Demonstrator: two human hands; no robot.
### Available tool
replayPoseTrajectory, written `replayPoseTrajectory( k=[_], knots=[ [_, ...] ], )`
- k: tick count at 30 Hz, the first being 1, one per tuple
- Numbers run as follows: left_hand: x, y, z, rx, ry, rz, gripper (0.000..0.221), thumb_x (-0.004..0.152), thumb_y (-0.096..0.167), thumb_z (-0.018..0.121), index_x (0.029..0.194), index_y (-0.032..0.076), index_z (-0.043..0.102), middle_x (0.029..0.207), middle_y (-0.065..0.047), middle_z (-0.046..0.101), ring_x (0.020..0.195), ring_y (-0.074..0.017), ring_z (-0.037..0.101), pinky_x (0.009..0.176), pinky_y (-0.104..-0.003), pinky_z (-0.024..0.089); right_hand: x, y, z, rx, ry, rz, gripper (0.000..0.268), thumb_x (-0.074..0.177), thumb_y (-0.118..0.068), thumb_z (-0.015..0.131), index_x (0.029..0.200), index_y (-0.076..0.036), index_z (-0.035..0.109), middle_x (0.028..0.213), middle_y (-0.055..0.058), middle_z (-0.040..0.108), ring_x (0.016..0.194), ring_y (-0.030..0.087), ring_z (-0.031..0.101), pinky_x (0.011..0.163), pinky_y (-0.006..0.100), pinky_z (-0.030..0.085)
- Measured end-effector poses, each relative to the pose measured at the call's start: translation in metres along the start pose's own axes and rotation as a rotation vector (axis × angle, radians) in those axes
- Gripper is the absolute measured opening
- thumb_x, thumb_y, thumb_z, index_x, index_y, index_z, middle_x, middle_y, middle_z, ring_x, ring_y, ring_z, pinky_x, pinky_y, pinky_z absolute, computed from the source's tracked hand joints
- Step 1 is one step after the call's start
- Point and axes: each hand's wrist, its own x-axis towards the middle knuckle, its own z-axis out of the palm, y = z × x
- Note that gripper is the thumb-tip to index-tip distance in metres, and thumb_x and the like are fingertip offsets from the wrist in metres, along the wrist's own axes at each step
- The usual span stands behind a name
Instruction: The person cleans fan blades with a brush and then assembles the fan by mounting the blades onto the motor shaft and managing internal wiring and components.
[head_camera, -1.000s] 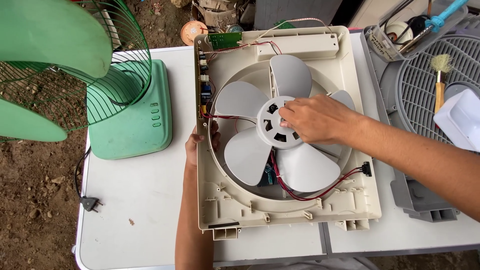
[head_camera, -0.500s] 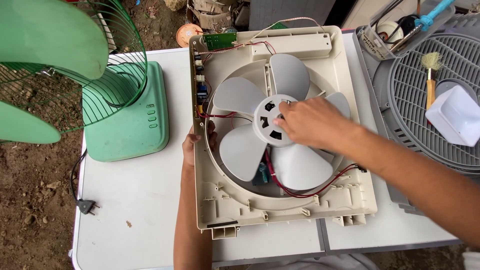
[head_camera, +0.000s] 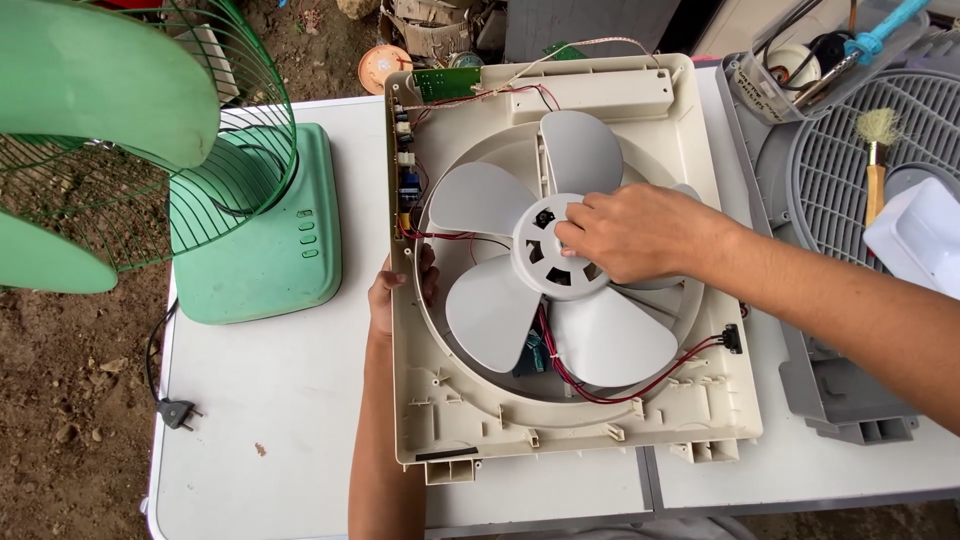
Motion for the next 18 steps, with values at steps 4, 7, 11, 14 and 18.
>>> replayPoseTrajectory(
  k=[4,7,11,14,18],
  knots=[
    [0.001,0.000,0.000,0.028,0.009,-0.004,0.045,0.068,0.022,0.059,0.110,0.013,0.051,0.090,-0.009,0.043,0.060,-0.0205,0.048,0.047,-0.036,0.051,0.000,-0.009,0.009,0.103,0.024,0.085,0.031,0.110,-0.034,0.036,0.094,-0.017,0.057,0.069,0.000,0.055,0.058,0.014,0.062,0.053,0.025,0.055],
    [-0.001,0.000,0.002,0.020,0.017,0.008,0.044,0.068,0.023,0.059,0.110,0.013,0.051,0.090,-0.009,0.043,0.059,-0.0204,0.049,0.046,-0.036,0.051,0.001,-0.016,0.006,0.204,0.000,0.176,0.029,0.108,-0.031,0.036,0.094,-0.018,0.057,0.068,0.001,0.059,0.055,0.014,0.064,0.051,0.025,0.055],
    [-0.001,0.003,0.017,0.023,0.020,0.014,0.040,0.068,0.023,0.059,0.107,0.013,0.052,0.090,-0.008,0.044,0.059,-0.0187,0.051,0.047,-0.034,0.051,0.002,-0.025,0.003,0.302,-0.059,0.288,0.020,0.104,-0.025,0.042,0.094,-0.017,0.056,0.067,0.003,0.060,0.053,0.017,0.066,0.049,0.028,0.056],
    [-0.003,0.005,0.021,0.024,0.028,0.019,0.040,0.068,0.022,0.058,0.107,0.013,0.052,0.090,-0.008,0.043,0.058,-0.0191,0.050,0.047,-0.034,0.051,0.002,-0.031,0.007,0.346,-0.094,0.344,0.020,0.104,-0.024,0.042,0.094,-0.015,0.057,0.067,0.005,0.060,0.054,0.018,0.067,0.050,0.029,0.056],
    [-0.002,0.001,0.014,0.009,0.028,0.020,0.042,0.067,0.022,0.058,0.107,0.012,0.052,0.089,-0.009,0.044,0.058,-0.0197,0.050,0.047,-0.034,0.051,0.002,-0.034,0.007,0.380,-0.138,0.393,0.023,0.105,-0.024,0.040,0.094,-0.014,0.058,0.066,0.006,0.061,0.056,0.019,0.068,0.052,0.030,0.057]
  ],
)
